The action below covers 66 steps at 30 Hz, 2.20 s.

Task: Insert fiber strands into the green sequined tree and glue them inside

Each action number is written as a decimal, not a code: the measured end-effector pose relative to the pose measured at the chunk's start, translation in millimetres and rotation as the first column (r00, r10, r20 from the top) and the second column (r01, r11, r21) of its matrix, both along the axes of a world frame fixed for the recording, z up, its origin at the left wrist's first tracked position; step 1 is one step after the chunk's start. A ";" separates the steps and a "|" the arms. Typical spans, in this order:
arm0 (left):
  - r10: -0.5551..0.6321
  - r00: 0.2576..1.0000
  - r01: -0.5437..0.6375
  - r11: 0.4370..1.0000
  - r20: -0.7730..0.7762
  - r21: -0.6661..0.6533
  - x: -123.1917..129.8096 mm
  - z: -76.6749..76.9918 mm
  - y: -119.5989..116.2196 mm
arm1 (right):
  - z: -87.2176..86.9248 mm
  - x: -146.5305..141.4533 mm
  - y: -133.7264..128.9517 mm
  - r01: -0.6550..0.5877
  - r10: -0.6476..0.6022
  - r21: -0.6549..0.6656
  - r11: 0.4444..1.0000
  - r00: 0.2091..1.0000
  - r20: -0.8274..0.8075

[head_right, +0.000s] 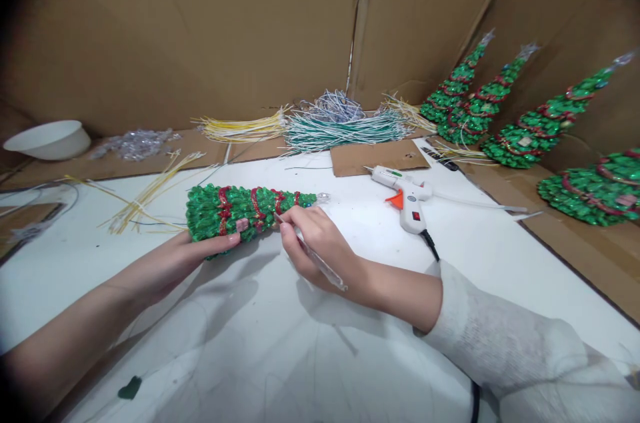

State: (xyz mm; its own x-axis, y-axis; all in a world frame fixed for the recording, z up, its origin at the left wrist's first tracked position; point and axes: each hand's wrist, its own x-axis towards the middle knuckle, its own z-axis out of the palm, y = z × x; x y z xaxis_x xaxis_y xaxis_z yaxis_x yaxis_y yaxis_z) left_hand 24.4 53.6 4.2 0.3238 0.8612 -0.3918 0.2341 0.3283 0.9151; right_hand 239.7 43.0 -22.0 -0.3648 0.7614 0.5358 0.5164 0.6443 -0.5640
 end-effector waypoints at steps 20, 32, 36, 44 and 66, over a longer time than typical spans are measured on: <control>-0.025 0.999 0.025 1.000 0.048 -0.006 1.3 -1.2 -2.6 | -1.1 0.6 3.9 0.001 -0.016 0.174 0.985 0.997 0.080; -0.117 0.992 0.115 0.993 -0.037 -0.034 -6.2 0.2 1.7 | 12.8 2.2 8.5 0.009 -0.050 -0.348 0.937 0.993 -0.110; -0.132 0.990 0.130 0.991 -0.058 -0.034 -8.3 -0.5 3.5 | 15.1 3.4 9.1 0.022 -0.016 -0.231 0.973 1.000 0.025; -0.124 0.992 0.123 0.992 -0.022 -0.030 -6.0 0.5 4.2 | 13.3 5.0 8.7 -0.036 0.043 -0.057 0.998 0.990 0.132; -0.064 0.997 0.065 0.998 0.047 -0.010 -1.3 -1.2 -1.8 | 7.1 2.2 7.8 0.016 -0.019 0.060 0.998 0.999 0.046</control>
State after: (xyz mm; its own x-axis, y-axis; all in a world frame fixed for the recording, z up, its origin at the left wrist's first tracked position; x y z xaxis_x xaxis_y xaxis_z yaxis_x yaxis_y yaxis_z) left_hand 23.1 51.7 3.1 0.3969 0.8333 -0.3848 0.2119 0.3248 0.9218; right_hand 241.9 50.9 -14.9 -0.3772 0.7352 0.5632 0.5525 0.6667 -0.5003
